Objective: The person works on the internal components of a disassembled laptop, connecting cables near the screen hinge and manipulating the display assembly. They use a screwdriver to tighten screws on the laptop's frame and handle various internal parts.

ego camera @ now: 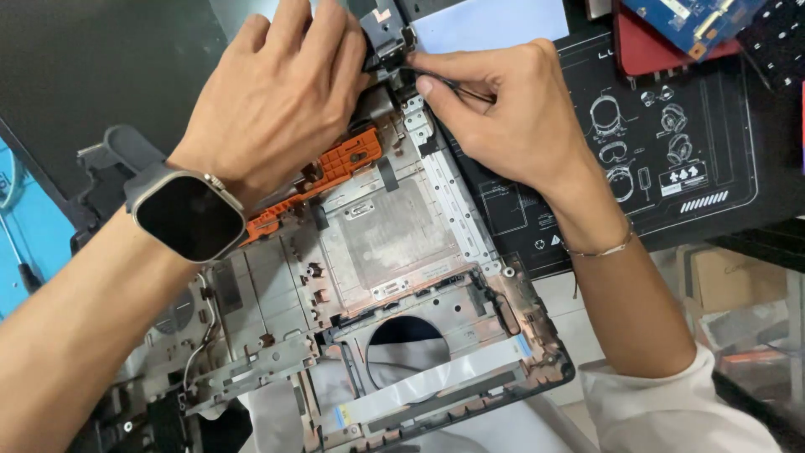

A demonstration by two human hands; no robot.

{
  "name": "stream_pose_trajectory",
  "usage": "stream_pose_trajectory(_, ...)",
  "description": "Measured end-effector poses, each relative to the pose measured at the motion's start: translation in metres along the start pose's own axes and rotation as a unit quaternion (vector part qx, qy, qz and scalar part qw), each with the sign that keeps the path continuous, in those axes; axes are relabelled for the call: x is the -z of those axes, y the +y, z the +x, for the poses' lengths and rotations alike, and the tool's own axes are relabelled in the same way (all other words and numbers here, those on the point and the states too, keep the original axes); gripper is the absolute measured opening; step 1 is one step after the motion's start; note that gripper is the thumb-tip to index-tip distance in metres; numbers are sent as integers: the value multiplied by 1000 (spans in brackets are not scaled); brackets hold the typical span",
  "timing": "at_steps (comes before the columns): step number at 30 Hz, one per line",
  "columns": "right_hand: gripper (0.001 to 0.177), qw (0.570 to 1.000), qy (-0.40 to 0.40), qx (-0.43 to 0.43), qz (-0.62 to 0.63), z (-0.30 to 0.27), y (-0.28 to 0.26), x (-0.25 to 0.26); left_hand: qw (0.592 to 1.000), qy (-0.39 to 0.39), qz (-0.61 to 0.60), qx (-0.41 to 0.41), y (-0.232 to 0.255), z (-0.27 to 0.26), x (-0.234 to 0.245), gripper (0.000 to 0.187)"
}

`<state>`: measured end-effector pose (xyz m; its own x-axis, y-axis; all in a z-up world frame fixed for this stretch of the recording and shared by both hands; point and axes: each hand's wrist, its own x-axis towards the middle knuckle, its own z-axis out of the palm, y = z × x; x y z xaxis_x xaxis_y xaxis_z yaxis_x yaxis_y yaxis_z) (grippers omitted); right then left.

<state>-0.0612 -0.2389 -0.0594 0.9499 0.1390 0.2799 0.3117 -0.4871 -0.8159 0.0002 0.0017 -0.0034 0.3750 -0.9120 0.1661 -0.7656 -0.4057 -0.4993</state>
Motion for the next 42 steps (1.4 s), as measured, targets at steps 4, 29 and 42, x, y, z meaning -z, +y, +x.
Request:
stream_pose_trajectory(4,16,1000,-2,-6,5,2,-3,2,1000,-23,-18,11,-1,0,1,34)
stream_pose_trajectory(29,29,983,-37,-174,-45,40,-14,9,904,-8,-347,249,17,8,4,35)
stream_pose_trajectory(42,88,921,-343,125,-137,-85,-102,-25,868,28,-424,256,10,-1,-8,36)
